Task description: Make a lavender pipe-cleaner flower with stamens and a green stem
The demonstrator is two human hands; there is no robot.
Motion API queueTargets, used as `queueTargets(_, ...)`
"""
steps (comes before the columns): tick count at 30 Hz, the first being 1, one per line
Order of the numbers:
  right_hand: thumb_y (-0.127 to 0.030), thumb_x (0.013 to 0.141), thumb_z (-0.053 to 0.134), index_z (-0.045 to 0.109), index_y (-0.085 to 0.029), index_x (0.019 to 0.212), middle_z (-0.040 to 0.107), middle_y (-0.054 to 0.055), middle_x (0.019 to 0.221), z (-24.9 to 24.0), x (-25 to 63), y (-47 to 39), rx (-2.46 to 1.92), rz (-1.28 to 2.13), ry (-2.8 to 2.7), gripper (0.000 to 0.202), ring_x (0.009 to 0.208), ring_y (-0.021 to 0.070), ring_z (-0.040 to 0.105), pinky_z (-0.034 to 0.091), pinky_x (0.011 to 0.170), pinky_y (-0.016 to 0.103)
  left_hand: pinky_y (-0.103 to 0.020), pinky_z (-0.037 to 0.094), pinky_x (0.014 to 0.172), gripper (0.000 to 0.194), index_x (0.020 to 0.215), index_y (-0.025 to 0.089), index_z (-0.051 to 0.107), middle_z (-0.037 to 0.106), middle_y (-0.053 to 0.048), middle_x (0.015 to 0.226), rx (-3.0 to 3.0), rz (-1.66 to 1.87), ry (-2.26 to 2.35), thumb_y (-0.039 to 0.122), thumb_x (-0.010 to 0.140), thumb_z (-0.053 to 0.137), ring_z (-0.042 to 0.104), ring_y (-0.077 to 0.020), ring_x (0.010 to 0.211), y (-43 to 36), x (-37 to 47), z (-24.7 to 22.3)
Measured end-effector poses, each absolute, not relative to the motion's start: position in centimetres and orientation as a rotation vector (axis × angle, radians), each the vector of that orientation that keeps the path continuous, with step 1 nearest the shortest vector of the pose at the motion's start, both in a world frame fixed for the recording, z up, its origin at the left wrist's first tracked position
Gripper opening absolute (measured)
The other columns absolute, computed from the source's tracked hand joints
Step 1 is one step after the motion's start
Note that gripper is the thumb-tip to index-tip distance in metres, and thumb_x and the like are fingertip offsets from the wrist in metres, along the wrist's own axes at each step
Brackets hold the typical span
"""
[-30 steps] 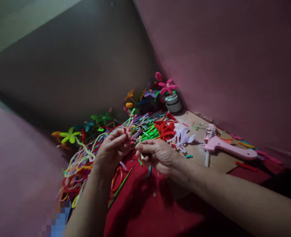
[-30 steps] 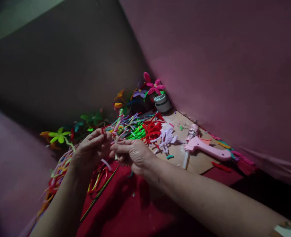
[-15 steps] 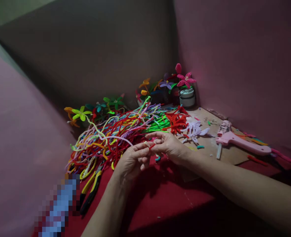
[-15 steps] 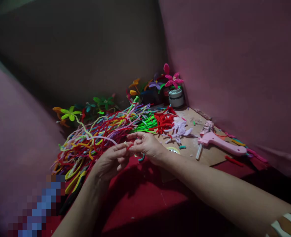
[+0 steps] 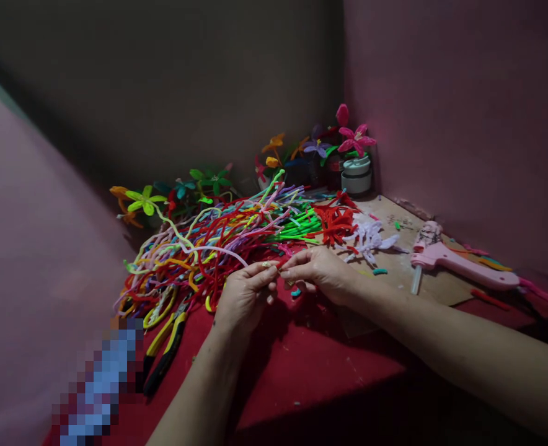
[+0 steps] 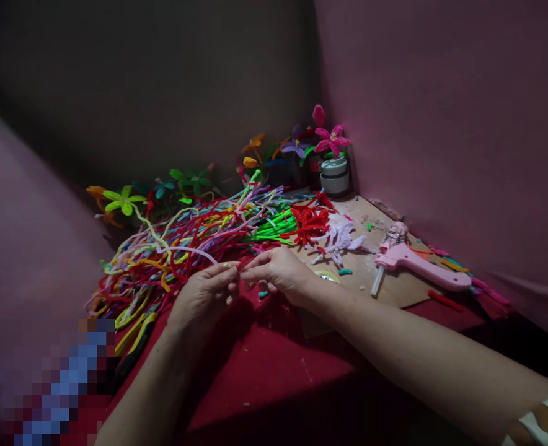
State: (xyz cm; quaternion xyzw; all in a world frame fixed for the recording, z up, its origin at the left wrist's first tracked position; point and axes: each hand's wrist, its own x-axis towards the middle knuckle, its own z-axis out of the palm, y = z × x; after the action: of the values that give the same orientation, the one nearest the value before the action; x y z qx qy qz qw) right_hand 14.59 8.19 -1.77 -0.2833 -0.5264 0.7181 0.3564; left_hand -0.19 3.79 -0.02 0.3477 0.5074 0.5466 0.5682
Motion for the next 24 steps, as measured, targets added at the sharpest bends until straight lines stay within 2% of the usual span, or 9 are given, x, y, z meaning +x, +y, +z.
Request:
queueTargets(6, -0.021, 0.061, 0.066, 0.063, -0.011, 0.06, 0.059, 0.001, 0.05, -2.05, 14.33, 8.05, -0.79, 1.816, -1.38, 0.011, 0.038, 0.004, 0.039, 0.023, 0.038, 0.019, -0.015, 0.037, 0.039, 0.018, 0.074, 0.008, 0.068, 0.061, -0.002, 0.058, 0.903, 1.295, 1.243, 0.018, 0.06, 0.074, 0.049, -0.0044, 0.043, 3.64, -0.11, -0.08)
queueTargets(10, -0.017, 0.06, 0.064, 0.064, -0.011, 0.061, 0.059, 0.0, 0.05, -2.2, 14.26, 8.07, -0.788, 1.793, -1.328, 0.007, 0.039, 0.0045, 0.04, 0.025, 0.039, 0.02, -0.015, 0.037, 0.038, 0.027, 0.085, 0.011, 0.067, 0.061, 0.0, 0.064, 0.851, 1.259, 1.204, 0.018, 0.061, 0.074, 0.048, -0.003, 0.042, 3.43, 0.0, 0.18)
queueTargets(16, -0.017, 0.061, 0.063, 0.061, -0.012, 0.057, 0.059, 0.0, 0.051, -1.6, 14.33, 7.76, -0.779, 1.826, -1.28, 0.007, 0.038, 0.0041, 0.038, 0.025, 0.039, 0.021, -0.014, 0.034, 0.034, 0.024, 0.075, 0.01, 0.063, 0.056, 0.004, 0.052, 0.729, 1.258, 1.159, 0.013, 0.055, 0.075, 0.044, -0.0022, 0.037, 3.34, 0.08, 0.09)
queueTargets(20, -0.015, 0.06, 0.063, 0.059, -0.012, 0.053, 0.057, -0.001, 0.048, -1.38, 14.34, 7.68, -0.803, 1.846, -1.267, 0.008, 0.037, 0.0041, 0.038, 0.024, 0.039, 0.02, -0.014, 0.034, 0.033, 0.026, 0.079, 0.012, 0.063, 0.057, 0.004, 0.054, 0.718, 1.241, 1.17, 0.013, 0.056, 0.075, 0.045, -0.0028, 0.038, 3.43, -0.1, -0.18)
queueTargets(24, -0.014, 0.061, 0.061, 0.058, -0.013, 0.053, 0.057, -0.001, 0.047, -1.77, 14.34, 7.9, -0.776, 1.847, -1.305, 0.009, 0.037, 0.004, 0.036, 0.023, 0.039, 0.021, -0.014, 0.034, 0.033, 0.024, 0.074, 0.012, 0.061, 0.056, 0.004, 0.054, 0.756, 1.226, 1.176, 0.015, 0.055, 0.075, 0.045, -0.0029, 0.038, 3.52, -0.05, -0.3)
